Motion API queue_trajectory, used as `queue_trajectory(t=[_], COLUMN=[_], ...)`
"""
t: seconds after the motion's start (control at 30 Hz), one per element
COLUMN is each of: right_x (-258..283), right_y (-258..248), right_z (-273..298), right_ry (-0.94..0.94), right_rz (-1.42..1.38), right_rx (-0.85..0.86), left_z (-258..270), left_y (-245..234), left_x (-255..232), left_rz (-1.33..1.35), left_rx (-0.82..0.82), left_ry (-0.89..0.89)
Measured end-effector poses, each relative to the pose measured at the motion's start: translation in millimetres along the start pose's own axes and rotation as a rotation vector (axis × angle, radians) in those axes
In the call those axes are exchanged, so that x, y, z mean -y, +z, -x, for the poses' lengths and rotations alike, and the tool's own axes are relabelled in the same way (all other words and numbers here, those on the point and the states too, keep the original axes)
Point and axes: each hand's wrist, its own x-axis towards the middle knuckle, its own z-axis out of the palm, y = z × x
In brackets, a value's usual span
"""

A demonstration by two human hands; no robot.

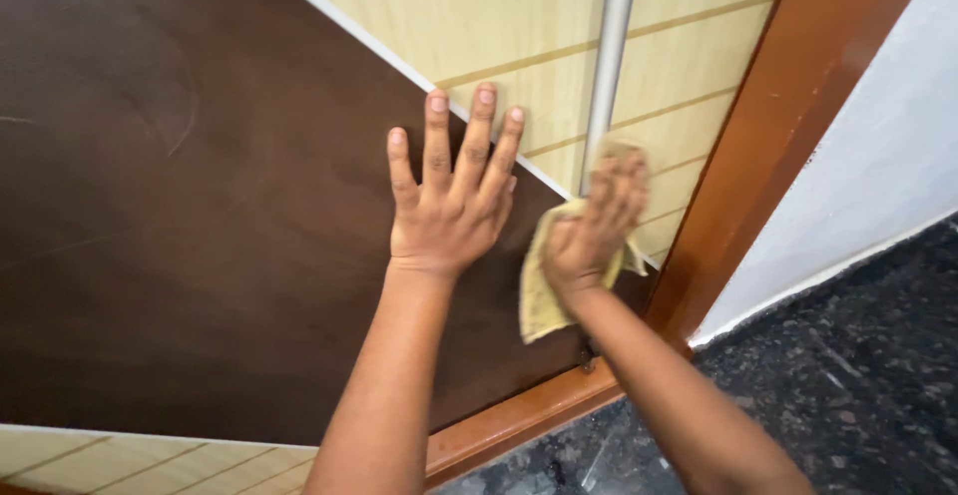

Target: The person wipes the surface of a wooden door with a yellow cloth. They clean the upper section with floral patterns, the middle section, and the lower section, including the door frame and the metal latch area.

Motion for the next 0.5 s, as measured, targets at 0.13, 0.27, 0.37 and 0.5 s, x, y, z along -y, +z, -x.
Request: queue_trajectory(t=[0.13, 0.27, 0.37, 0.5], right_x=[27.5, 3.2, -44.5, -130.2], right_y=[9.1, 13.3, 21.2, 37.2], right_z=[14.2, 31.7, 45.9, 85.5], right_ry=[-0.27, -0.555, -0.848, -0.803], right_rz=[-0.042, -0.07, -0.037, 0.058], right_rx=[0.017, 0.033, 0.001, 0.116], left_z=[0.0, 0.2, -1.6, -1.2], left_y=[2.6, 3.6, 2.8, 1.6], left_x=[-1.4, -2.9, -3.5, -4.4], left_rz=[-0.033, -0.027, -0.071, -0.078], left_rx=[-0.005, -0.008, -0.016, 0.03], left_ry=[0.002, 0.004, 0.01, 0.021])
